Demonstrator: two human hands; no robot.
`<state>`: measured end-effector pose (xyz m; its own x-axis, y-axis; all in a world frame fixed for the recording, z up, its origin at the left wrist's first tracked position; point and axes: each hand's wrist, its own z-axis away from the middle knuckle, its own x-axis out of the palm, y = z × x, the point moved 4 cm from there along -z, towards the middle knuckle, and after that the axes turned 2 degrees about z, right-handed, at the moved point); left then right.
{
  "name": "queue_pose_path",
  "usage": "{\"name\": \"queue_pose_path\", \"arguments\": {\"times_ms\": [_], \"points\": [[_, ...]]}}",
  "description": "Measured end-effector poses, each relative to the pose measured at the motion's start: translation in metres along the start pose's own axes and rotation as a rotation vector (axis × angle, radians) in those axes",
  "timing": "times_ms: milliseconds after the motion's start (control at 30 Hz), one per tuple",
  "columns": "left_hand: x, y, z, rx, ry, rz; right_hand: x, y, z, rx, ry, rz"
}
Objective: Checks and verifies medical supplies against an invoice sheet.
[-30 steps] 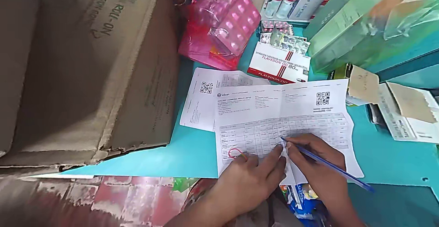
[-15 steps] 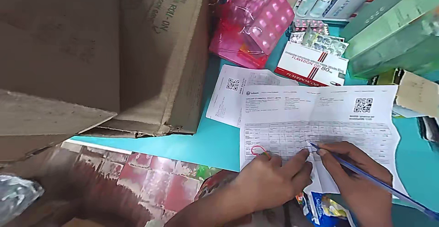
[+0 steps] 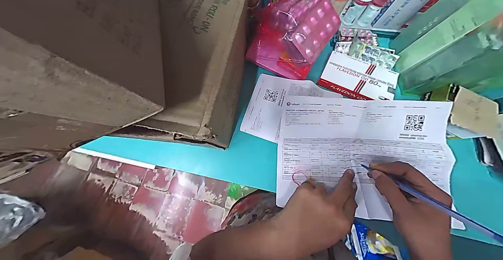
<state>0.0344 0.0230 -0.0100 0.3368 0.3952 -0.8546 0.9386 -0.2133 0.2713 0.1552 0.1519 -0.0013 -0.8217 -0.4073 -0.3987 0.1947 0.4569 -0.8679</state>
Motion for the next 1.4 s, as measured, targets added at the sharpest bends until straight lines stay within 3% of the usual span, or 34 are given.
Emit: {"name": "queue_pose_path", "arguments": {"times_ms": [567, 733, 833, 933, 1000, 1100, 1200, 1400], "points": [[0.007, 0.006, 0.003, -0.021, 0.010, -0.062, 0.006, 0.002, 0.001, -0.051, 0.005, 0.067], [0.007, 0.001, 0.001, -0.024, 0.025, -0.044, 0.001, -0.006, -0.013, 0.041, -0.040, -0.107], [0.006, -0.004, -0.001, -0.009, 0.023, -0.007, -0.016, -0.035, -0.062, -0.128, -0.111, 0.177], [0.007, -0.004, -0.003, -0.006, 0.025, 0.005, -0.023, -0.060, -0.151, -0.243, -0.124, 0.570], [0.009, -0.004, -0.005, 0.001, 0.046, -0.005, -0.012, -0.053, -0.213, -0.202, -0.166, 0.726], [0.007, -0.007, -0.007, 0.008, 0.041, 0.026, 0.005, -0.007, -0.283, -0.018, -0.335, 0.869], [0.003, -0.009, -0.001, 0.044, 0.051, 0.035, 0.015, 0.007, -0.306, 0.030, -0.388, 0.860], [-0.015, -0.002, 0.015, 0.099, 0.096, 0.061, 0.033, 0.017, -0.322, -0.088, -0.498, 0.867]]}}
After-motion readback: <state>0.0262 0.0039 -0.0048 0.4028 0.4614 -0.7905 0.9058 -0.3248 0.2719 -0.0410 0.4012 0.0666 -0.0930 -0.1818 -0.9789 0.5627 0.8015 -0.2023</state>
